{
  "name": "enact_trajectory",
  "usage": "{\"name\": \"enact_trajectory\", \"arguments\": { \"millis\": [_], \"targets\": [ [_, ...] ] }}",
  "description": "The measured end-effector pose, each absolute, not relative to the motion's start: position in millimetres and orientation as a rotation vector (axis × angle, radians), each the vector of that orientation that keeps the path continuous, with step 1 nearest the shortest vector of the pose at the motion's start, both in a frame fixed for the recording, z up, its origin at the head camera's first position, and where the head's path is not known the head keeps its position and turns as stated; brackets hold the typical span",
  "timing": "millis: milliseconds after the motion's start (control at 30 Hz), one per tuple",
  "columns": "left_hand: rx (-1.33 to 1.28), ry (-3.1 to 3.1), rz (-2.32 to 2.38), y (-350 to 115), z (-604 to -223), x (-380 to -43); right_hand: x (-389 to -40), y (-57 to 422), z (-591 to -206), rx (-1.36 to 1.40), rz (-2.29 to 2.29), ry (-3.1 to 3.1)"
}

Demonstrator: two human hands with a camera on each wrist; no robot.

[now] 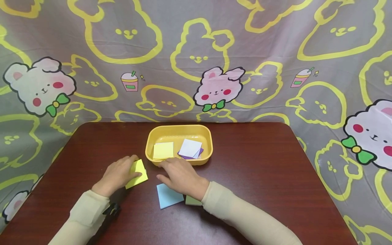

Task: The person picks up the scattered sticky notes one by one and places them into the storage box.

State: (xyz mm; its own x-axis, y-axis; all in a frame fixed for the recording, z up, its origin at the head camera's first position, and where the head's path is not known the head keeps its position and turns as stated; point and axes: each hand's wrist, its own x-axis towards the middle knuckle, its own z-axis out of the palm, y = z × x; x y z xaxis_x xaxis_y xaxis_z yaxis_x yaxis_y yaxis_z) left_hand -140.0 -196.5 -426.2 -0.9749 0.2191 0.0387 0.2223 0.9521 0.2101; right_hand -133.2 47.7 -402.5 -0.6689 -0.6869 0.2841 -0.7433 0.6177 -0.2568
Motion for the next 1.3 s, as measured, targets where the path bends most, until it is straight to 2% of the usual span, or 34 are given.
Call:
{"name": "enact_trajectory", "arguments": {
  "millis": [333, 1300],
  "targets": [
    [-0.407, -2.915, -0.338, -197.8, -428.1, -138.9, -133.3, 47.3, -401.2, 1.196, 0.520, -2.688],
    [-0.414, -2.913, -0.329, -200.1, -414.8, -145.2, -140.1, 44.7, -395.8, 1.191, 0.509, -2.723]
  ]
}}
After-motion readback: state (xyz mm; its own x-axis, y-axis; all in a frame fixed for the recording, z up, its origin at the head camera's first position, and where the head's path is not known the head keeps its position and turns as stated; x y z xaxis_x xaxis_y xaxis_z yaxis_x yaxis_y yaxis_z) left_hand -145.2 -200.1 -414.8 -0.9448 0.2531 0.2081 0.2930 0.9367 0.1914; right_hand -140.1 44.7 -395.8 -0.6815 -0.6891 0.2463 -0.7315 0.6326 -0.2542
